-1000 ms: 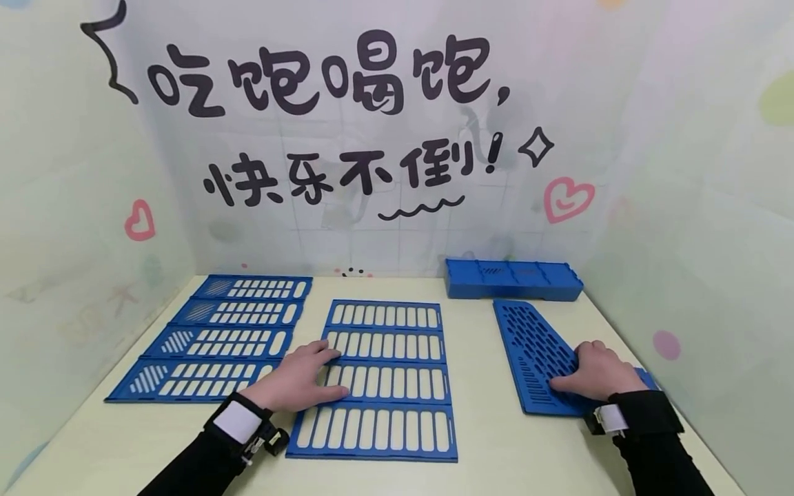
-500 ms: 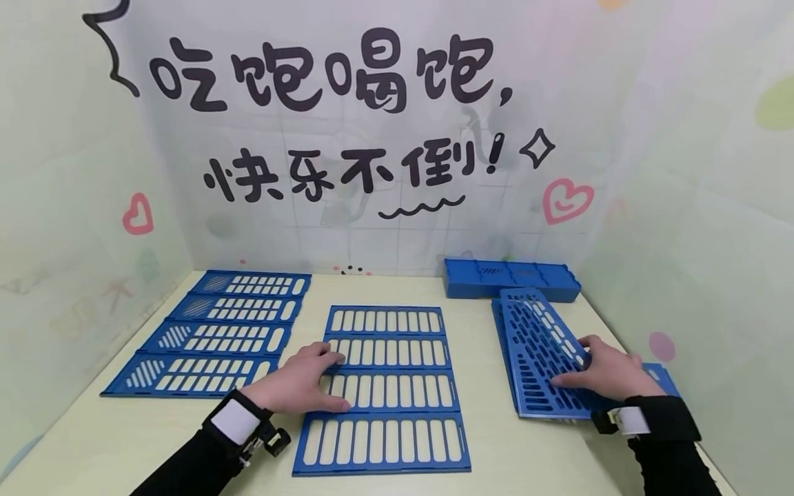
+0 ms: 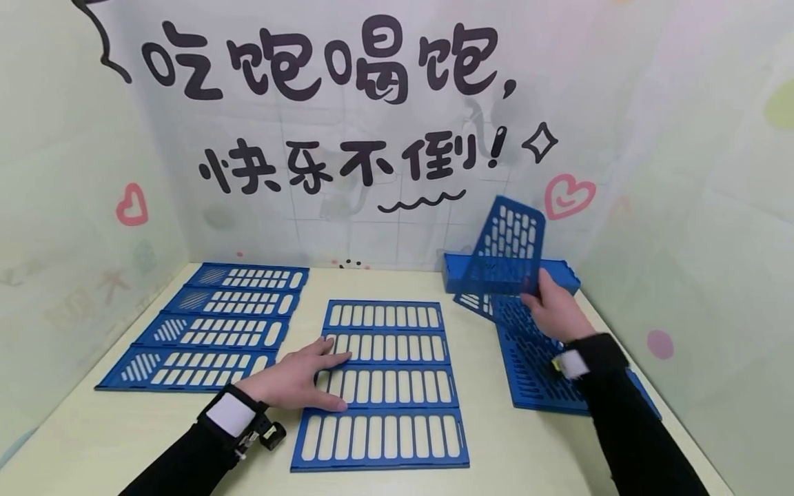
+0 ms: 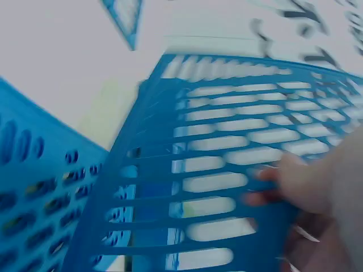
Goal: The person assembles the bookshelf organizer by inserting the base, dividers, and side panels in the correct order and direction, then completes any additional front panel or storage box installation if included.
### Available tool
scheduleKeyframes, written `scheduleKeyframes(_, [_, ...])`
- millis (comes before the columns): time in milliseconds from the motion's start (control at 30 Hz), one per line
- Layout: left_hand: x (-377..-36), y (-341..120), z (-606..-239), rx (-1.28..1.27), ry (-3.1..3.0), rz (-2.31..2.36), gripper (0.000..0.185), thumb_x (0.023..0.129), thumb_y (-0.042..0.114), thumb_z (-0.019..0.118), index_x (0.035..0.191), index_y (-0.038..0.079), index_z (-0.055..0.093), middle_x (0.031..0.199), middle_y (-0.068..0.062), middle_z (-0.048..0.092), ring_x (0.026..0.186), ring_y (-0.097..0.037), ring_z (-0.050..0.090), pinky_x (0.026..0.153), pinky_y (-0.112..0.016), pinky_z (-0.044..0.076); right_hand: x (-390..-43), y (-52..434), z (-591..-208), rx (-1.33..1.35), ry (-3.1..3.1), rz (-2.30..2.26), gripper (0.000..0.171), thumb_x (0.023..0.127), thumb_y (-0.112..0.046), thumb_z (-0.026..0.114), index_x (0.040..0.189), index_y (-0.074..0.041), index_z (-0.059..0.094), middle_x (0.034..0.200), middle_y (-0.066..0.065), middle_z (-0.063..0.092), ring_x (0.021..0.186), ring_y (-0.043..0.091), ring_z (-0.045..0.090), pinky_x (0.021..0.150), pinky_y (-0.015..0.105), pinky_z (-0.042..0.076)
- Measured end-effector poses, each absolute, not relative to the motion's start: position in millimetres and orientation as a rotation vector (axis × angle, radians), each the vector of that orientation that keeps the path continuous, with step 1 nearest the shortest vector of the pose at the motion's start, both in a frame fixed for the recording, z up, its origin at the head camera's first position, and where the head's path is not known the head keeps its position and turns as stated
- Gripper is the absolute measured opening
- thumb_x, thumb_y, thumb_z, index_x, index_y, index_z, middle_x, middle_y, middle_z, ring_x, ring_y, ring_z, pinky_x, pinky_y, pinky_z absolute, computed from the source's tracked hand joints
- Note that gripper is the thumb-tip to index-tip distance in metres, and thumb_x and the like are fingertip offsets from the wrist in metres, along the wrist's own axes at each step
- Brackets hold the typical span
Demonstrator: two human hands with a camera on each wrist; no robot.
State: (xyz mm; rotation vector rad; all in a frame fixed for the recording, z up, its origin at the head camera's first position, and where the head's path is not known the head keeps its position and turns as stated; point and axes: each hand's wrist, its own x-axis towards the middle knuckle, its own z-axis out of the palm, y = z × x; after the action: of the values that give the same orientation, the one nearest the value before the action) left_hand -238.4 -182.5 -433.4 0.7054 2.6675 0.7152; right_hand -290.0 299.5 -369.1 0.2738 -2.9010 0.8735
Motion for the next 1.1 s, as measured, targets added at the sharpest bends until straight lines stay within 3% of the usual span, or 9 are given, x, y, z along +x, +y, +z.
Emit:
scheduleKeyframes(100, [-239,-181,-434,0.711,2.665,0.718,0.095,0.088,0.053,0.090,0.165,0.012,0.051,0.178,-0.033,0.025,0.159,-0.065,0.029,0.119,-0.083,0.035,-316,281,-370,0.278,-2.844,0.837,0.031,0.118,-0.011,0.047,0.145,0.004,0.053,0.138,0.030,0.063,0.121,0.043,0.063,0.109,0.063,0.054])
scheduleKeyframes(167, [-238,-180,-434,0.712,2.661,0.720,0.095,0.088,0.054,0.090,0.165,0.012,0.051,0.178,-0.033,0.025,0.159,-0.064,0.029,0.119,-0.083,0.035,-328,271,-371,0.266,-2.838,0.816,0.030,0.118,-0.011,0.048,0.142,0.004,0.059,0.141,0.029,0.062,0.125,0.044,0.062,0.116,0.064,0.050])
scheduleKeyframes(367, [-239,-180,-429,0.720,2.678,0.689,0.096,0.088,0.055,0.090,0.165,0.013,0.051,0.178,-0.031,0.025,0.160,-0.063,0.027,0.120,-0.082,0.035,-344,252,-370,0.224,-2.889,0.730,0.024,0.117,-0.011,0.050,0.133,0.002,0.064,0.129,0.026,0.064,0.113,0.040,0.062,0.111,0.061,0.054])
scheduleKeyframes(600, [-243,-181,-425,0.716,2.685,0.666,0.096,0.088,0.056,0.089,0.165,0.014,0.051,0.179,-0.030,0.024,0.162,-0.061,0.026,0.122,-0.080,0.035,-348,253,-375,0.187,-2.908,0.603,0.022,0.116,-0.008,0.052,0.130,0.002,0.065,0.132,0.026,0.069,0.124,0.043,0.065,0.123,0.073,0.038])
scheduleKeyframes(800, [-243,-183,-429,0.690,2.667,0.683,0.096,0.088,0.056,0.089,0.165,0.014,0.051,0.179,-0.030,0.024,0.162,-0.061,0.026,0.122,-0.080,0.035,-352,253,-382,0.178,-2.895,0.680,0.022,0.117,-0.010,0.050,0.130,0.002,0.064,0.133,0.025,0.069,0.124,0.042,0.065,0.123,0.070,0.041])
scheduleKeyframes(1000, [-240,-183,-432,0.676,2.643,0.748,0.096,0.088,0.054,0.090,0.165,0.013,0.051,0.180,-0.031,0.022,0.162,-0.062,0.024,0.122,-0.081,0.033,-356,252,-384,0.199,-2.932,0.660,0.018,0.117,-0.009,0.050,0.127,-0.001,0.063,0.133,0.025,0.069,0.131,0.044,0.062,0.128,0.077,0.027])
scheduleKeyframes(1100, [-241,-185,-434,0.667,2.652,0.744,0.097,0.089,0.057,0.088,0.166,0.014,0.050,0.180,-0.029,0.023,0.162,-0.061,0.025,0.122,-0.081,0.033,-359,257,-385,0.202,-2.974,0.591,0.017,0.116,-0.013,0.056,0.128,-0.002,0.061,0.133,0.025,0.068,0.130,0.044,0.061,0.125,0.077,0.028])
